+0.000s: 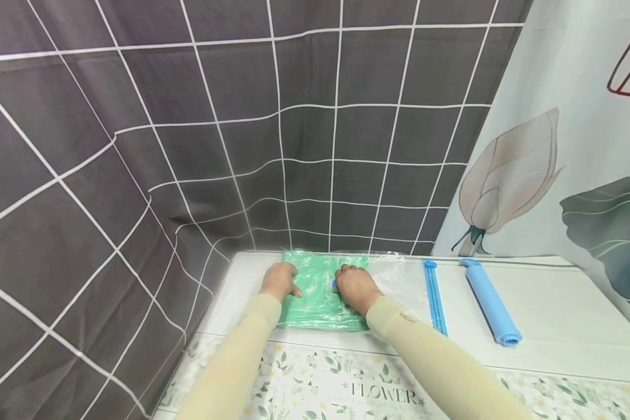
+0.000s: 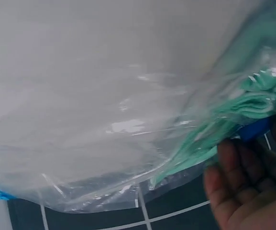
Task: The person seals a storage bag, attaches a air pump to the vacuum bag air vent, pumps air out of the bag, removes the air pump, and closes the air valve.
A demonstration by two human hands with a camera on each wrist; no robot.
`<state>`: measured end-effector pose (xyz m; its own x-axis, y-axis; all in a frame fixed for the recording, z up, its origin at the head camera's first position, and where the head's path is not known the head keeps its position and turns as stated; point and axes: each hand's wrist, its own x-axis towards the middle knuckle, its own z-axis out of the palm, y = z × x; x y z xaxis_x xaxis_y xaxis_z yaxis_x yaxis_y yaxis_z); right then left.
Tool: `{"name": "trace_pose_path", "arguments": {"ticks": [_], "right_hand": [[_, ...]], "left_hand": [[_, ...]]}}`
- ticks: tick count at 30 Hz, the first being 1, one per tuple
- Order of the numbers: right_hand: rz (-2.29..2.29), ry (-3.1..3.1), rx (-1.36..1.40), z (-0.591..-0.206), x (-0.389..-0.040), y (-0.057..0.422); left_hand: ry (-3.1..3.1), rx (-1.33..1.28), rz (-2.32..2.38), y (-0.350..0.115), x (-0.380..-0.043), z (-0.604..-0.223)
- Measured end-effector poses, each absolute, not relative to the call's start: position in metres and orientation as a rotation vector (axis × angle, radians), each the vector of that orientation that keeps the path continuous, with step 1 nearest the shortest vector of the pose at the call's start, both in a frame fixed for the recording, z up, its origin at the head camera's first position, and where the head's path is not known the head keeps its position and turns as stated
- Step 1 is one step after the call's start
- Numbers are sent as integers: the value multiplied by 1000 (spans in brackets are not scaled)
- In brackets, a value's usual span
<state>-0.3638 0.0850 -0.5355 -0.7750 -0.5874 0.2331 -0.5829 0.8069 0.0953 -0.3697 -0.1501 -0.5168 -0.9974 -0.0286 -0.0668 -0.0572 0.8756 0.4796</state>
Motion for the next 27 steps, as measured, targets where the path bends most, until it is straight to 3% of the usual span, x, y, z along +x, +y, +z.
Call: {"name": "trace_pose_path", "arguments": {"ticks": [6, 13, 15, 20, 24, 27], "right_hand": [[-99, -2770, 814, -536, -367, 82], [-264, -2927, 666, -517, -362, 70], [-225, -2959, 784, -510, -362, 72], [-3, -2928, 1225, -503, -367, 86], [196, -2771, 1387, -517, -372, 103], [230, -2670, 1397, -523, -370, 109]], "left_hand": [[2995, -37, 751, -157, -397, -548], [2980, -36, 720, -158, -395, -548], [3002, -15, 696, -162, -405, -561], [3017, -19, 716, -164, -401, -551], [2968, -56, 757, -157, -383, -526], [2979, -17, 749, -155, -379, -527]]}}
